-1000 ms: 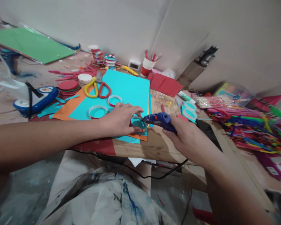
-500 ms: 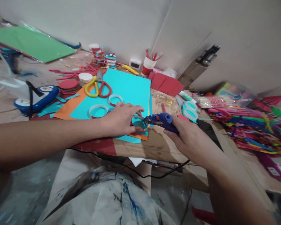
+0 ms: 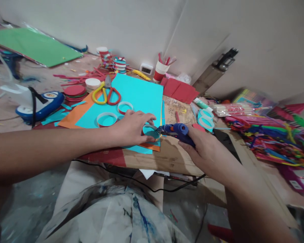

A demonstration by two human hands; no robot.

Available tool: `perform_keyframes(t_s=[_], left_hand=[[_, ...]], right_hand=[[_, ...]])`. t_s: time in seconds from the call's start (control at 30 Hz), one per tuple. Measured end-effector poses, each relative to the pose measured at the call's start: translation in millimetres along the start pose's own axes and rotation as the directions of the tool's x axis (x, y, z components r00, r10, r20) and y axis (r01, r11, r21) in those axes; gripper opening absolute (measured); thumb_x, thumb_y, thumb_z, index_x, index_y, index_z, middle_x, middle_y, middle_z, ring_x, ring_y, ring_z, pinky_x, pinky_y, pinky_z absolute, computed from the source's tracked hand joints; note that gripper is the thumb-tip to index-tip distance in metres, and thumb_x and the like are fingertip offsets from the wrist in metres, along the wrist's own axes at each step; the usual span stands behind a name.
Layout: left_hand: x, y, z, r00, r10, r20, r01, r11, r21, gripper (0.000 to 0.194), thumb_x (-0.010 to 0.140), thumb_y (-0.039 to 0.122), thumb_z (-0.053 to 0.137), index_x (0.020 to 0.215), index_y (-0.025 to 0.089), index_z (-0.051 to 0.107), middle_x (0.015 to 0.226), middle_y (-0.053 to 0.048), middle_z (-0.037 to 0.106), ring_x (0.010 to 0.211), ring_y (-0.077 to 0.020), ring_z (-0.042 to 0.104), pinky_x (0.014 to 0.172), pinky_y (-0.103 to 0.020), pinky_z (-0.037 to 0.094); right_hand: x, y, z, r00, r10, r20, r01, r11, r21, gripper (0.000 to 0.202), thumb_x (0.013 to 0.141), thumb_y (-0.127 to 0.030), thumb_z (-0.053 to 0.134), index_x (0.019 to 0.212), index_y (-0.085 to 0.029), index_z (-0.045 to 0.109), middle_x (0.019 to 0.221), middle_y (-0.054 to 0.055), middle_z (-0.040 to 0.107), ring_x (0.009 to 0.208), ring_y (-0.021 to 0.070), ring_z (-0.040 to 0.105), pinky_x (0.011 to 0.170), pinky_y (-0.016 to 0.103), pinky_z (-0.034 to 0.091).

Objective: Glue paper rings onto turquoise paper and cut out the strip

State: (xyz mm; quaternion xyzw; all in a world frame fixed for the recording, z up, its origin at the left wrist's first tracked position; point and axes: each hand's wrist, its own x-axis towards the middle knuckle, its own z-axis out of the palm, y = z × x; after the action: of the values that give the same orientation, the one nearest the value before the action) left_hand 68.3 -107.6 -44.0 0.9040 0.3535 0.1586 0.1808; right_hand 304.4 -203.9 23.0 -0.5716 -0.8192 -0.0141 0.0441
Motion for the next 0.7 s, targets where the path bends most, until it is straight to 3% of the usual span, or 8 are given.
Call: perform_keyframes(t_s=[0.3, 0.7], left_hand=[[0.1, 0.1, 0.2, 1.000, -0.006, 0.003, 0.006, 1.000, -0.004, 0.065, 0.087, 0.058, 0.071, 0.138, 0.021, 0.055, 0.133, -0.012, 0.068, 0.125, -0.0346, 0.059, 0.104, -0.050, 0.039], [-2.8, 3.4, -7.0, 1.000, 0.025, 0.007, -0.025, 0.999, -0.036, 0.061, 0.084, 0.055, 0.073, 0.134, 0.023, 0.062, 0.133, -0.011, 0.068, 0.126, -0.0350, 0.058, 0.104, -0.050, 0.039]], right_hand=[[7.3, -5.7, 1.7, 0.998, 0.052, 0.042, -0.054, 0.998, 0.033, 0.022, 0.100, -0.030, 0.045, 0.112, -0.018, 0.059, 0.093, 0.011, 0.071, 0.080, 0.0264, 0.065, 0.063, 0.032, 0.042], [5.8, -5.6, 1.6, 0.999, 0.044, 0.006, -0.044, 0.999, 0.000, 0.023, 0.100, -0.032, 0.046, 0.111, -0.018, 0.060, 0.084, 0.009, 0.068, 0.069, 0.0230, 0.060, 0.058, 0.029, 0.038]])
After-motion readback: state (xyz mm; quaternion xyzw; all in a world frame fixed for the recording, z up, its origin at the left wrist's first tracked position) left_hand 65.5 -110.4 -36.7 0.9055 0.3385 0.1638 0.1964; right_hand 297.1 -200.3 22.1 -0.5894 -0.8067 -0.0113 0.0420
